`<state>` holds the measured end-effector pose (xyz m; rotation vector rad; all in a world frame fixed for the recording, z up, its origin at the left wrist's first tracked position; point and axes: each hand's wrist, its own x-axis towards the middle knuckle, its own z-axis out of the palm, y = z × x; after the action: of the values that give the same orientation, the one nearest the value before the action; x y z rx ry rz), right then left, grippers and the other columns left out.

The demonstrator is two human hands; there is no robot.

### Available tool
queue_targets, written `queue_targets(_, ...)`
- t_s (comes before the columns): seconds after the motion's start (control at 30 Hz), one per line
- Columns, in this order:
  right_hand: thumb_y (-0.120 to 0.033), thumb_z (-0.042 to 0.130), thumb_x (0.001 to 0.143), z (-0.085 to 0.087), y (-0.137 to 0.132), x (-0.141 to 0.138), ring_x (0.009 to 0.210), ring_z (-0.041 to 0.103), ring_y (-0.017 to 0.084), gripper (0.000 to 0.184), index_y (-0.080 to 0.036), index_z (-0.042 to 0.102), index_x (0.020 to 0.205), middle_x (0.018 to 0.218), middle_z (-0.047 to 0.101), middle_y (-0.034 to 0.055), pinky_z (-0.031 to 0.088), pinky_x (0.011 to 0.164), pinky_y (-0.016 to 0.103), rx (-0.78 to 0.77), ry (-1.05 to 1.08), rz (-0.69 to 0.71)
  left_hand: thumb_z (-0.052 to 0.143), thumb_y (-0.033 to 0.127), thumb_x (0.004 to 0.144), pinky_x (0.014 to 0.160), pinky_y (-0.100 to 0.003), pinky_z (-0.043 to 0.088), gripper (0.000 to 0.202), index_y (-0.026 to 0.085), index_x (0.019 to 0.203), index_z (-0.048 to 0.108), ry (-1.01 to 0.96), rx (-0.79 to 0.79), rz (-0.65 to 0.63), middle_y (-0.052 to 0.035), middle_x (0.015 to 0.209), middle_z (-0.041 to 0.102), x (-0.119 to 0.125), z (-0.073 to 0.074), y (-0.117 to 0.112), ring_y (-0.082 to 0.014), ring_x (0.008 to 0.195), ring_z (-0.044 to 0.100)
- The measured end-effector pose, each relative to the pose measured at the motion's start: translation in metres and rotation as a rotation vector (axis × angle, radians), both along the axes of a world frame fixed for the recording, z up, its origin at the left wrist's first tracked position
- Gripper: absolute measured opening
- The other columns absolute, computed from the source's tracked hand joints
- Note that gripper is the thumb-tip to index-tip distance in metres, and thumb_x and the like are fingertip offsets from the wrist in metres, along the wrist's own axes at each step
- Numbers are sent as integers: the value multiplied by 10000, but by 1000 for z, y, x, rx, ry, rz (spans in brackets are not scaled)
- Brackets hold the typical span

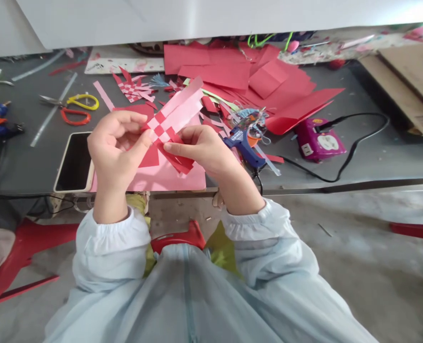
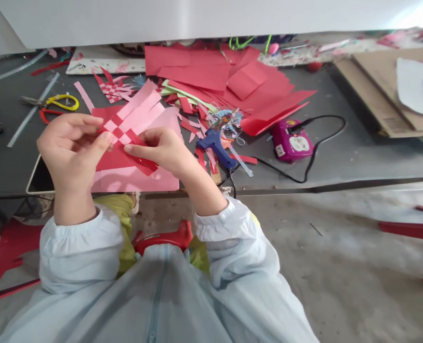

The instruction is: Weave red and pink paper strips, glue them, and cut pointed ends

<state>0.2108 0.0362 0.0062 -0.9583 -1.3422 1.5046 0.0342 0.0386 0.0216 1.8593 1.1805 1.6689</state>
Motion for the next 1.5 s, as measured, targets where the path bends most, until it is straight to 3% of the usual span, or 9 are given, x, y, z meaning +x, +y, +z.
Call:
queue_targets(0.33, -323, 790, 756, 4, 7, 9, 540, 487, 74, 223, -140, 694, 671, 576, 605, -18, 360, 494, 220, 56, -59, 34, 849, 404, 740, 533, -239, 553, 273, 236, 896, 701, -31, 82, 20, 40, 748, 731, -16, -13, 14, -108, 628, 683)
queue_targets(0.47, -306, 753, 774, 4, 8, 12, 585, 546, 96, 196, -144, 697, 680, 618, 641, -3, 432, 546, 233, 41, -59, 104, 843, 397, 773, 536, -213, 529, 282, 212, 929, 698, -38, 100, -49, 71, 742, 718, -23, -20, 21, -80, 641, 687)
queue_targets(0.6, -251, 746, 751, 5, 8, 16, 622, 566, 103, 114, -149, 707, 719, 665, 661, -6, 466, 588, 241, 61, -43, 156, 890, 344, 703, 488, -210, 526, 272, 215, 875, 724, -109, 192, -76, 60, 698, 716, -18, -18, 19, -80, 583, 667)
queue_targets(0.7, -335, 761, 788, 8, 6, 17, 608, 543, 91, 213, -152, 692, 704, 660, 641, -9, 436, 570, 230, 90, -29, 179, 834, 198, 733, 541, -205, 556, 174, 233, 877, 745, -115, 79, -26, 38, 752, 741, -10, -11, 9, -98, 657, 697)
queue_targets(0.83, -591, 778, 755, 10, 2, 9, 505, 445, 67, 487, -168, 596, 594, 537, 515, -38, 330, 475, 230, 60, -53, 190, 825, 223, 744, 585, -212, 587, 156, 252, 863, 730, -61, 0, -20, 45, 745, 733, -2, -4, -1, -110, 663, 709)
queue_targets(0.93, -682, 774, 694, 6, 2, 2, 467, 427, 66, 539, -163, 637, 640, 520, 529, -34, 294, 432, 239, -14, -54, 148, 821, 232, 758, 591, -221, 594, 159, 242, 883, 723, -13, -25, -29, 31, 763, 738, 0, -3, -4, -124, 679, 718)
queue_targets(1.07, -641, 832, 641, -2, 4, -2, 443, 441, 69, 522, -142, 701, 717, 526, 569, -27, 314, 398, 233, -76, -34, 129, 790, 188, 776, 596, -219, 591, 145, 242, 895, 726, 11, -30, -59, 19, 779, 743, 3, -4, -6, -119, 687, 717)
queue_targets(1.3, -468, 922, 599, -2, 5, 0, 397, 437, 54, 421, -133, 670, 637, 478, 558, -41, 335, 367, 206, -97, -10, 168, 782, 257, 776, 586, -238, 562, 123, 259, 880, 716, 82, -56, 25, 25, 778, 724, 3, -5, -6, -129, 692, 697)
queue_targets(1.5, -407, 952, 533, 1, 7, 4, 476, 504, 59, 397, -119, 717, 671, 559, 639, -18, 381, 420, 186, -107, -19, 221, 832, 201, 726, 546, -201, 548, 177, 260, 873, 752, -26, 18, -20, 30, 753, 729, -1, -8, -1, -114, 673, 694)
